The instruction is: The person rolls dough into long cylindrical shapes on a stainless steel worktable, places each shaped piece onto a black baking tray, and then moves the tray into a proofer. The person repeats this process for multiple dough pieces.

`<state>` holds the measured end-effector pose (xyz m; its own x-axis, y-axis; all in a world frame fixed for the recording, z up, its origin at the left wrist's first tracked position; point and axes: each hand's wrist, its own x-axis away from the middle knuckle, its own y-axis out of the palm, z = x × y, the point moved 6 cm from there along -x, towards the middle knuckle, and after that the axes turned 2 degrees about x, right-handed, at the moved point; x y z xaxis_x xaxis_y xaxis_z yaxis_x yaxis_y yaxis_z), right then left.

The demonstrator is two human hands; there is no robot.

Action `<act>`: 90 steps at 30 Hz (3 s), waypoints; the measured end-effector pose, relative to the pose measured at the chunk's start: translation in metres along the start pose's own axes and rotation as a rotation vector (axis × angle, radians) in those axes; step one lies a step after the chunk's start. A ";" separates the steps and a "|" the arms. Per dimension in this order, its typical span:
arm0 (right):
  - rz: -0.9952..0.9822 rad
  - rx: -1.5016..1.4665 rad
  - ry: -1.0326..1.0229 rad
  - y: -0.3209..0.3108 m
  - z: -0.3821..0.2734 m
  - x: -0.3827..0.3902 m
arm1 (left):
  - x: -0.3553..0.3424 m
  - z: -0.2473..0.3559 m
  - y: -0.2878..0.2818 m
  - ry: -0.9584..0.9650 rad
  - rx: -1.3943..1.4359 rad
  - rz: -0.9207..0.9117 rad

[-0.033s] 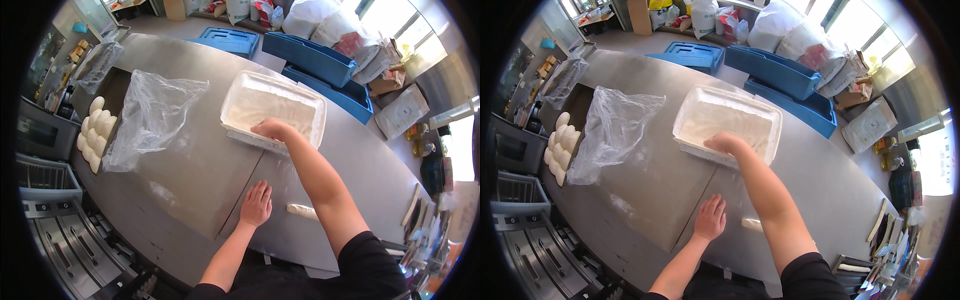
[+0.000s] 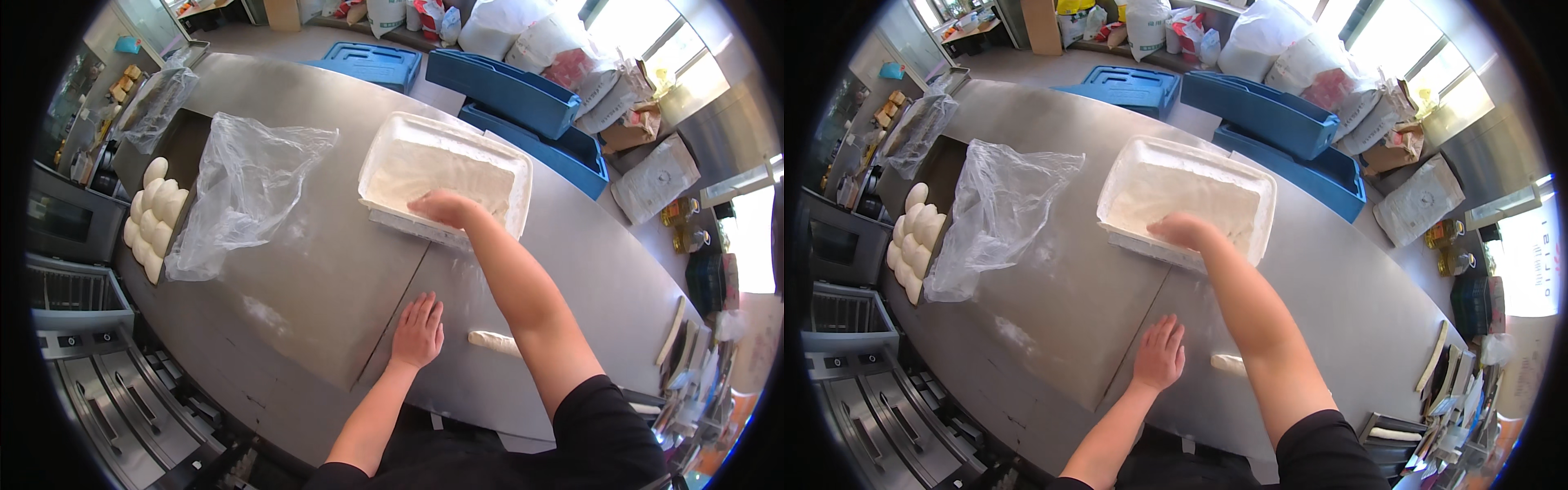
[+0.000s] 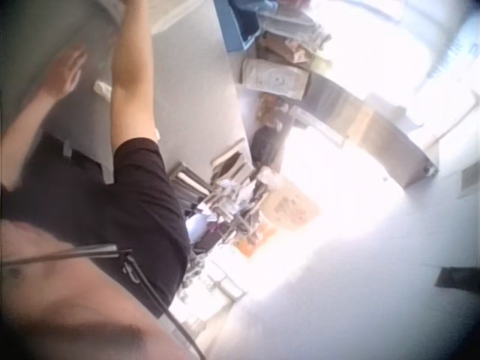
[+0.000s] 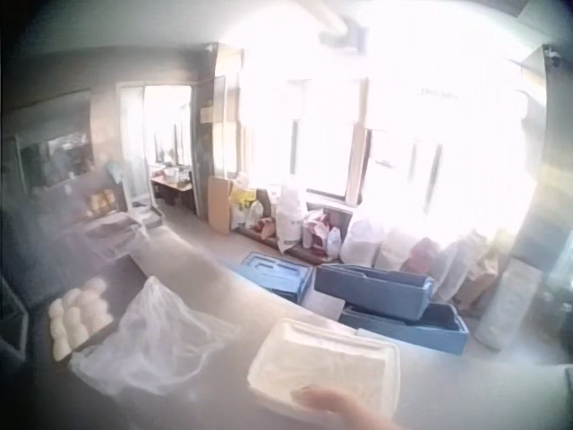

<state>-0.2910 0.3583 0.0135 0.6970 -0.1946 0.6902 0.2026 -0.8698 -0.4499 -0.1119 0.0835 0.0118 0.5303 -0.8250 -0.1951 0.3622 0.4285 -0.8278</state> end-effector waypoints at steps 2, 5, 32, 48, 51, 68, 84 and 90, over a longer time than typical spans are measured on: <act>0.084 -0.211 0.036 -0.006 0.006 0.001 | 0.000 -0.002 0.002 -0.007 -0.024 -0.020; 0.228 -0.353 0.082 -0.027 0.013 0.016 | 0.000 -0.002 0.004 -0.008 0.008 -0.001; 0.981 0.303 0.059 0.098 0.360 0.397 | -0.073 0.237 0.123 0.380 0.077 -0.329; 1.051 0.417 0.065 0.151 0.396 0.430 | -0.015 0.250 0.156 0.386 -0.185 -0.214; 1.175 0.434 0.210 0.055 0.429 0.387 | -0.133 0.230 0.176 0.247 -0.329 -0.117; 0.910 0.356 0.115 0.219 0.452 0.510 | 0.108 0.123 0.047 0.230 -0.302 -0.377; 0.962 0.494 0.045 0.128 0.474 0.465 | 0.031 0.059 0.041 0.078 -0.269 -0.214; 0.780 0.392 0.183 0.241 0.445 0.546 | 0.161 0.098 0.012 -0.036 -0.211 -0.399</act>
<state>0.4447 0.2447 0.0297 0.6212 -0.7648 0.1710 -0.0397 -0.2486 -0.9678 0.0533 -0.0083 0.0223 0.4089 -0.8954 0.1760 0.3811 -0.0077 -0.9245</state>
